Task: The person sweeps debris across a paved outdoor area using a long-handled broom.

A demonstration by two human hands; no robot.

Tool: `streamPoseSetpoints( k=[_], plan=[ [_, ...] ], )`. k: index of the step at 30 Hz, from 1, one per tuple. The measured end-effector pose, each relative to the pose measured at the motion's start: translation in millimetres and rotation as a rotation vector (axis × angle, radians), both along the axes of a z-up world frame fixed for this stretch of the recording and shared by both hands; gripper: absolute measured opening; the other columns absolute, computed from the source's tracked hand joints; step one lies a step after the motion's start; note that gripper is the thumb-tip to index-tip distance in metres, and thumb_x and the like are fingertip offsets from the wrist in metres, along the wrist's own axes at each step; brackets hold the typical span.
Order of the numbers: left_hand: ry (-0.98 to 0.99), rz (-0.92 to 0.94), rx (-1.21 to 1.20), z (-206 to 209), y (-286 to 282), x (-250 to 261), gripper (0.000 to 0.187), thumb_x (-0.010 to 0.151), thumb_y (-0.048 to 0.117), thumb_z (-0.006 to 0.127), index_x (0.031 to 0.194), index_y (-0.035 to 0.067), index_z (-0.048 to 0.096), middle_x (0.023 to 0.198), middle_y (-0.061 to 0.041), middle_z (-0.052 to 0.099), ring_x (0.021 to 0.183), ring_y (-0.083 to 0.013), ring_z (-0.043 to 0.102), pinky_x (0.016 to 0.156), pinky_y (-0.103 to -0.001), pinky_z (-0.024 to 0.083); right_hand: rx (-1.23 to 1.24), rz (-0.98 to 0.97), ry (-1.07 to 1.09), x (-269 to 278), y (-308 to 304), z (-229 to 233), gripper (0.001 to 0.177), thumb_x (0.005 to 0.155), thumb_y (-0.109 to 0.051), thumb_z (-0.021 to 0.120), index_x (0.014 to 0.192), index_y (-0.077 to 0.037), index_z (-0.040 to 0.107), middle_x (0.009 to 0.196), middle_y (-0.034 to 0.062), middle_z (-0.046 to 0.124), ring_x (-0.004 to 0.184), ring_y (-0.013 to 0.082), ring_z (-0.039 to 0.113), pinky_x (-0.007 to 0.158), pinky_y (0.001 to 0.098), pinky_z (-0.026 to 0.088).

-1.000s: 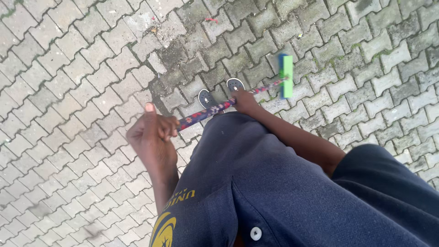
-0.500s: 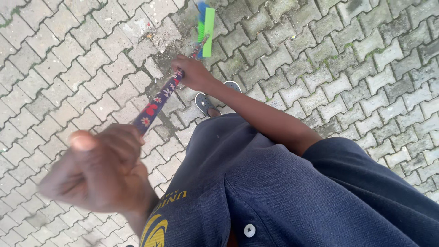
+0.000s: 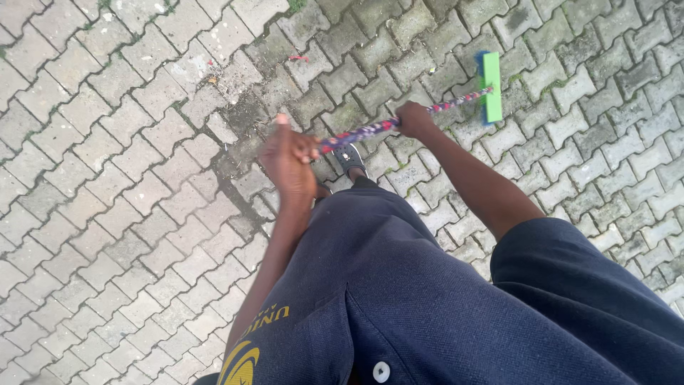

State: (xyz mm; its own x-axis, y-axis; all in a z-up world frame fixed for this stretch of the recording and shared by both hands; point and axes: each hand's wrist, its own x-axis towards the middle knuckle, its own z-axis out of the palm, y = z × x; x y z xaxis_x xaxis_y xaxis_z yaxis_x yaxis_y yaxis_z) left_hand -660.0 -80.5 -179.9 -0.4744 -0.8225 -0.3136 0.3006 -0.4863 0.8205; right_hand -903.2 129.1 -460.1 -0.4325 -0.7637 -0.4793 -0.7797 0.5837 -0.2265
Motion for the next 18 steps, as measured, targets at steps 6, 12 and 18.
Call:
streamPoseSetpoints(
  k=[6,12,18],
  plan=[
    [-0.135,-0.002,-0.071,21,0,0,0.049,0.102,0.015,0.06,0.054,0.012,0.049,0.046,-0.001,0.045,0.042,-0.0139,0.048,0.069,-0.042,0.059,-0.048,0.151,-0.103,-3,-39,-22,0.017,0.085,-0.027,0.078,0.088,-0.011,0.071,0.096,0.0118,0.07,0.096,0.0306,0.07,0.086,0.0462,0.056],
    [-0.103,0.129,-0.369,134,-43,18,0.051,0.109,0.008,0.058,0.058,0.006,0.051,0.047,-0.004,0.043,0.039,-0.0124,0.04,0.05,-0.033,0.042,-0.626,0.053,-0.136,60,-179,5,0.023,0.072,-0.019,0.08,0.087,-0.014,0.065,0.094,0.0122,0.063,0.092,0.034,0.062,0.068,0.0512,0.046],
    [0.113,0.067,-0.699,201,-15,26,0.055,0.115,0.009,0.054,0.061,0.004,0.043,0.046,-0.005,0.037,0.034,-0.0106,0.033,0.037,-0.028,0.024,-0.938,0.099,-0.374,98,-244,91,0.023,0.081,-0.008,0.073,0.088,-0.011,0.051,0.089,0.0079,0.057,0.086,0.0299,0.06,0.076,0.0436,0.047]
  ],
)
